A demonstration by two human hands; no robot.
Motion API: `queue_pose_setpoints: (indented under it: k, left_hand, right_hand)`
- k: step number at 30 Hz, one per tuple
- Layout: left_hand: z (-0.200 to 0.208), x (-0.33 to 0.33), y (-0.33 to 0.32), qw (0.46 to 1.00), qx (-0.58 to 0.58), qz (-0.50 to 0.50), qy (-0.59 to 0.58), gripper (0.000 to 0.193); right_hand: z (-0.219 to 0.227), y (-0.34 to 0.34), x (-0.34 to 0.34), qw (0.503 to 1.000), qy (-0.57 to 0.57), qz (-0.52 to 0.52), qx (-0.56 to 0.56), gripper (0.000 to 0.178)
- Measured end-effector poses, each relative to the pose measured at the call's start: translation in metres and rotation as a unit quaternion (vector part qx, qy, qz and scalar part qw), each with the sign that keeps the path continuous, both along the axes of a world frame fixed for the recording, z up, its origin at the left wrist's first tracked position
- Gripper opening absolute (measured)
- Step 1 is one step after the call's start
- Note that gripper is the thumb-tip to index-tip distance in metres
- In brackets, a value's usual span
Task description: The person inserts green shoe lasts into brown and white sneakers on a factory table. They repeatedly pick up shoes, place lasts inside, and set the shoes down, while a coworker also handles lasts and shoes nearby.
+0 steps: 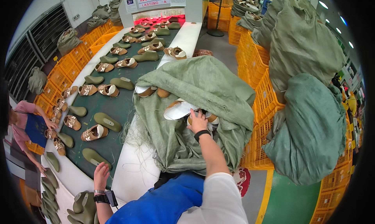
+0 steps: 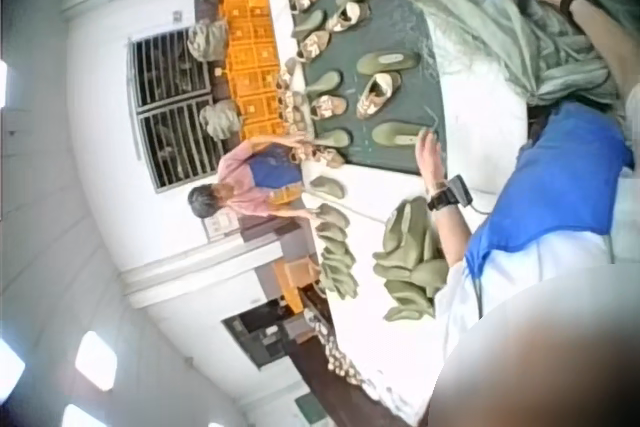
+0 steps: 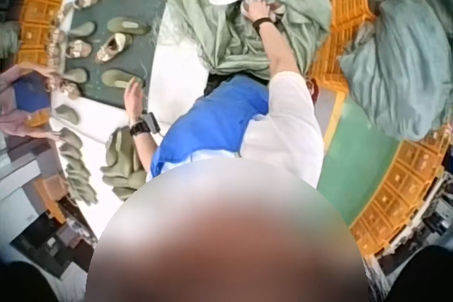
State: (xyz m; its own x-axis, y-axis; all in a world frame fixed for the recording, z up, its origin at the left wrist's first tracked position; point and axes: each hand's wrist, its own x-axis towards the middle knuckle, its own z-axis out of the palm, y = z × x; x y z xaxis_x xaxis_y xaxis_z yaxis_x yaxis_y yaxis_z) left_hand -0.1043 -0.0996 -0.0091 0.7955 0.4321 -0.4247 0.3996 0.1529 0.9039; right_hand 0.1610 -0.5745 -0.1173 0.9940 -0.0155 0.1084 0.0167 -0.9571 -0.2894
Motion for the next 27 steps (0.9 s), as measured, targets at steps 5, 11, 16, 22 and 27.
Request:
queue_pose_setpoints:
  k: [5, 11, 16, 22, 27]
  left_hand:
    - [0.061, 0.011, -0.048, 0.992, 0.046, -0.088, -0.082, 0.037]
    - [0.067, -0.017, -0.079, 0.980, 0.070, -0.156, -0.106, 0.036]
    - [0.056, -0.003, -0.084, 0.964, 0.100, -0.241, -0.053, 0.041]
    - [0.059, 0.036, -0.111, 0.959, 0.016, -0.240, -0.151, 0.066]
    - [0.051, 0.035, -0.115, 0.907, -0.320, -0.144, -0.233, 0.061]
  right_hand:
    - [-0.009, 0.021, 0.021, 0.991, 0.112, -0.014, -0.068, 0.080]
    - [0.105, -0.011, -0.018, 0.991, -0.001, 0.029, 0.128, 0.052]
    - [0.219, -0.036, -0.077, 0.801, -0.107, 0.119, 0.576, 0.055]
    - [0.241, 0.020, -0.117, 0.523, 0.025, 0.168, 0.835, 0.066]
    - [0.214, 0.087, -0.145, 0.489, 0.134, 0.237, 0.828, 0.065]
